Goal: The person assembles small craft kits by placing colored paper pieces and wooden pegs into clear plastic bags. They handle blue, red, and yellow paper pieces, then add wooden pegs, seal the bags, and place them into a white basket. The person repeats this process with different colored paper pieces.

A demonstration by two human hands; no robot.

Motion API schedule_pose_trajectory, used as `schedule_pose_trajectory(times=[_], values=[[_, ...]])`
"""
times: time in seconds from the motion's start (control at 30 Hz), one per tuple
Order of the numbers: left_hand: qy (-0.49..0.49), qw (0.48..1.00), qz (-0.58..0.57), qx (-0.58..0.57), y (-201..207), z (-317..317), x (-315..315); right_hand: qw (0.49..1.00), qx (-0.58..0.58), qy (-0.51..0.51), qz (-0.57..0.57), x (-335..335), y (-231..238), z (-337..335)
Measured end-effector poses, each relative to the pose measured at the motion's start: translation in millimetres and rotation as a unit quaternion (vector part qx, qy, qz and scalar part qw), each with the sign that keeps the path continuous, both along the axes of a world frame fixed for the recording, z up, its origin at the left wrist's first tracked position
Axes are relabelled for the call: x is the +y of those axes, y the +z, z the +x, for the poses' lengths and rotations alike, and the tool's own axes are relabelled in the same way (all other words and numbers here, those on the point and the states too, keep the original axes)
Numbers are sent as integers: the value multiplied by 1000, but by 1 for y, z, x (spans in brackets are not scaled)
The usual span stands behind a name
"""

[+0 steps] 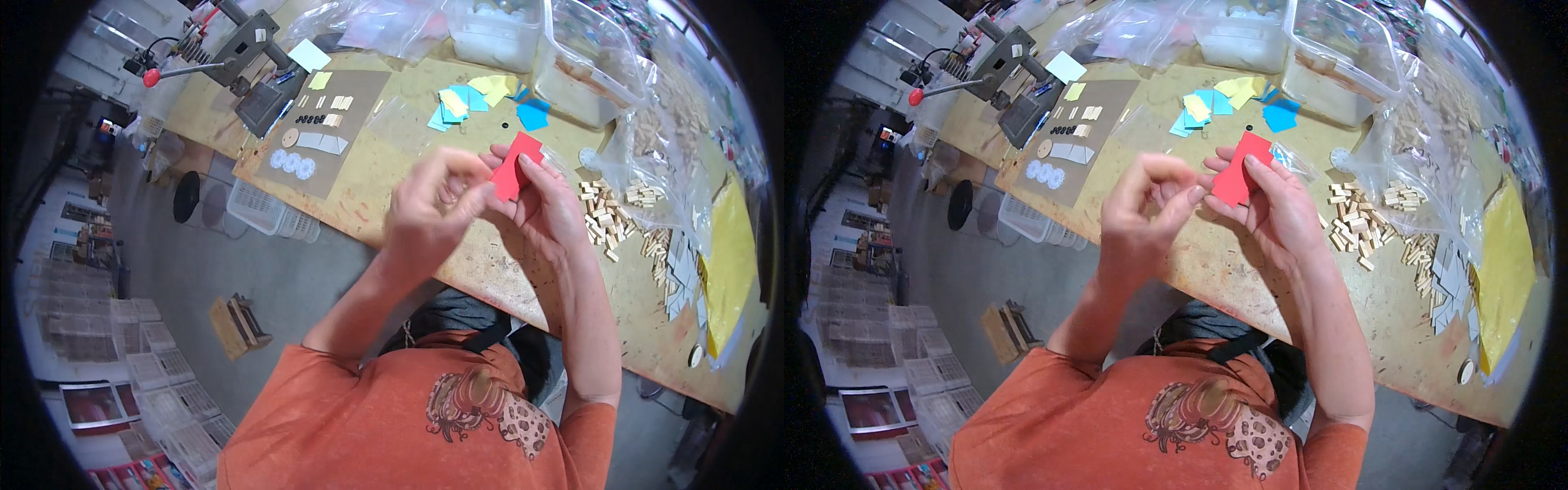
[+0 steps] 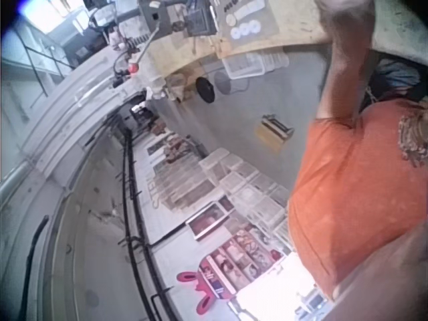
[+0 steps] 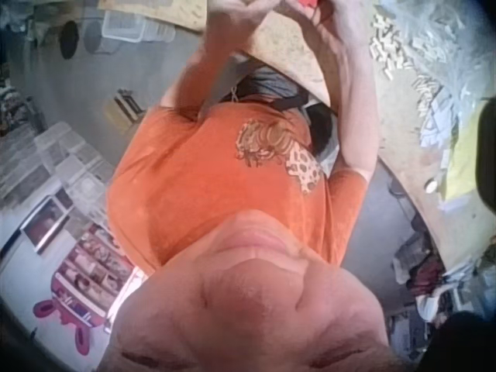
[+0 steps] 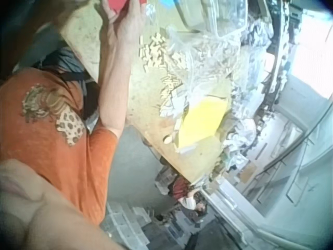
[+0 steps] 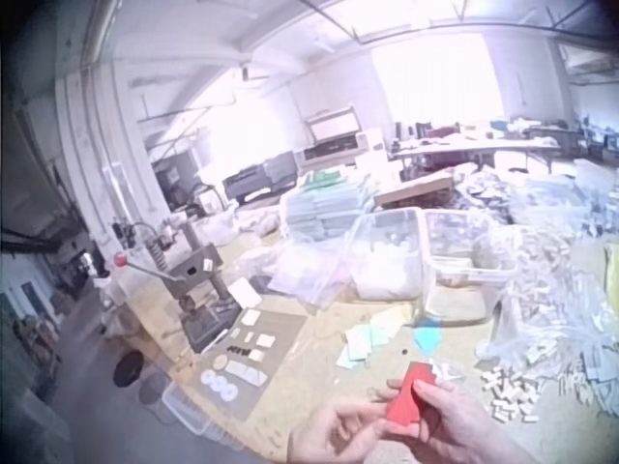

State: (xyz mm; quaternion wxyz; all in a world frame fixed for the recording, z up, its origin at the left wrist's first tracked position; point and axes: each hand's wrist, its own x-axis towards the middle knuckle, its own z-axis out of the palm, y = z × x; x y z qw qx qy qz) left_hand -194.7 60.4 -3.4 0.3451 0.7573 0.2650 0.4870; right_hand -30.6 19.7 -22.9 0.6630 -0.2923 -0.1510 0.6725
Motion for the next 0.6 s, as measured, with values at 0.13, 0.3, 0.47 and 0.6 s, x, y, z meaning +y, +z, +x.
schedule_pose_trajectory(times=[0.13,0.3,0.47,0.6], values=[[10,992,-114,43,-37,-2,25,1000,-26,4,-5,-1,1,-7],[18,964,-264,29,-41,2,28,999,-11,7,-32,-2,-8,-11],[-15,979,-194,60,-48,0,30,999,-18,6,-43,-2,-11,-15],[-40,980,-187,61,-47,5,23,999,-42,-10,-32,-2,-19,-20]])
